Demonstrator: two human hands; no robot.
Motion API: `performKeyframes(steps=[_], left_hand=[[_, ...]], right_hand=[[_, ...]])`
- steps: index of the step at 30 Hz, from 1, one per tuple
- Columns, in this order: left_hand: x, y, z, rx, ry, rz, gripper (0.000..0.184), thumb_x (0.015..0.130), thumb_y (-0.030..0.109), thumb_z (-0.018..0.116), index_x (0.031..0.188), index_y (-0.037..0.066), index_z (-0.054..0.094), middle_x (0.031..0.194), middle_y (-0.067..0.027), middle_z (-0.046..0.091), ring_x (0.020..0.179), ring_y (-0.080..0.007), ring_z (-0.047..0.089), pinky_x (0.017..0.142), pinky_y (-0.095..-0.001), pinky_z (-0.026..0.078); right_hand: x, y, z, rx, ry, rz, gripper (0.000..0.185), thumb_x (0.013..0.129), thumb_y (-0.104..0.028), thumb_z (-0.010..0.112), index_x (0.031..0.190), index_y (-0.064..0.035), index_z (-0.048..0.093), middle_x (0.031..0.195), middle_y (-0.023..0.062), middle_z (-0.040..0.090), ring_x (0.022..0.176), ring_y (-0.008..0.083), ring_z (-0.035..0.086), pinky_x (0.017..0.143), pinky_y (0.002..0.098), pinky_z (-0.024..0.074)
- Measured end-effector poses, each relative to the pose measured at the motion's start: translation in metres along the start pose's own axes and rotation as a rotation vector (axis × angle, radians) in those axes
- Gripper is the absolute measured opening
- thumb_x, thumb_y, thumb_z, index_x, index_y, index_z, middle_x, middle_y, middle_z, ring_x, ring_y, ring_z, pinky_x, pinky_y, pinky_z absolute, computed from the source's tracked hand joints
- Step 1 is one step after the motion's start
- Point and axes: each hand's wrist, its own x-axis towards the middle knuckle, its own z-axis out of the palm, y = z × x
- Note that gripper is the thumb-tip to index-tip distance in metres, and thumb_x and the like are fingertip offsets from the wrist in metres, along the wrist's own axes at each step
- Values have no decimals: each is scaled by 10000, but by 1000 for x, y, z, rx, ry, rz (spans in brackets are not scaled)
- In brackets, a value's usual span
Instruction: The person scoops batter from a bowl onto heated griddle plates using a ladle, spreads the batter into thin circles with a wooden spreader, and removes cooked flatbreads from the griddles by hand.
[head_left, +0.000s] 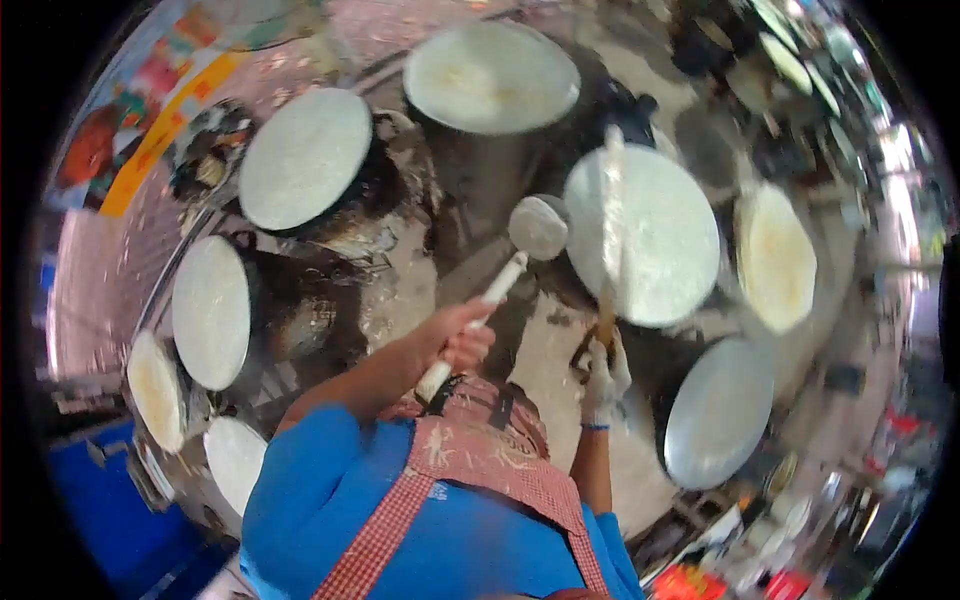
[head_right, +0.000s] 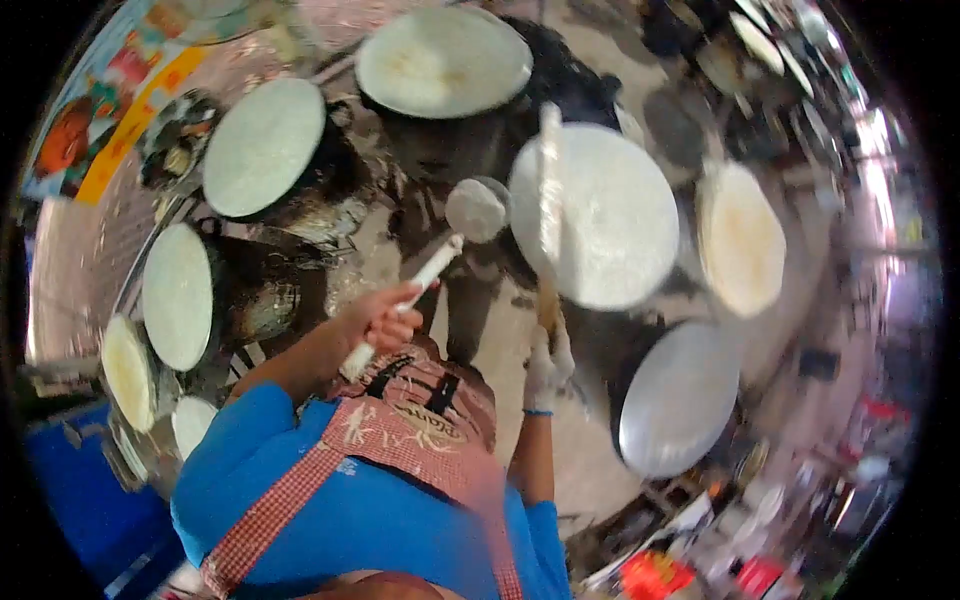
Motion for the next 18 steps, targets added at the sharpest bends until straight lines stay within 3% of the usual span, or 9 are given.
performKeyframes(steps=[2,4,5,7,9,10,12,15,18], left_hand=[[-10,-11,-26,377,94,251,313,925,265,464,1220,257,362,543,30,331,352,-35,285,272,-167,251],[-21,-3,-47,197,43,200,321,941,256,431,1248,261,335,516,24,318,347,-38,273,266,-168,239],[-24,4,-60,110,14,152,326,950,252,414,1262,263,322,503,21,311,345,-39,267,262,-168,232],[-14,17,-103,-53,38,81,173,927,279,453,1045,175,380,499,21,322,336,-39,274,269,-180,242],[-19,33,-100,-88,203,134,299,915,323,459,722,112,372,470,31,300,327,-40,267,273,-183,231],[-23,43,-105,-112,179,124,315,917,329,453,705,110,373,468,34,298,326,-40,264,274,-183,225],[-37,64,-121,-157,140,72,347,919,341,441,670,108,373,465,38,293,324,-39,257,274,-182,215],[-54,97,-134,-190,131,52,185,939,325,420,883,149,408,489,22,354,325,-53,287,259,-205,247],[-69,117,-132,-289,151,64,143,952,320,394,1009,188,400,493,20,375,309,-63,286,255,-226,273]], right_hand=[[32,-5,-2,-11,-86,105,338,828,-120,570,1151,-18,576,809,46,618,590,66,487,481,212,395],[74,-3,2,-346,-107,-130,355,812,-180,573,1114,6,581,845,87,642,659,146,552,588,269,445],[93,-1,10,-378,-94,-185,324,812,-208,581,1040,21,605,743,37,583,602,114,501,535,256,398],[125,-1,25,-465,-62,-245,337,805,-262,591,978,24,632,638,-3,532,548,85,455,488,251,358],[145,-19,47,-526,-32,-214,377,792,-306,595,998,7,635,629,12,540,552,89,462,496,263,368],[149,-26,60,-536,-12,-172,395,787,-324,596,1005,3,636,623,15,541,554,89,463,499,268,370],[146,-35,75,-722,-4,-230,395,799,-349,568,1040,-42,628,665,141,603,600,231,574,549,365,425],[122,-52,99,-1002,-56,-278,295,845,-318,518,966,-69,619,849,233,609,781,392,590,652,448,456],[105,-50,113,-1177,-244,-520,274,813,-324,576,997,-126,623,793,167,634,672,343,611,590,426,475]])
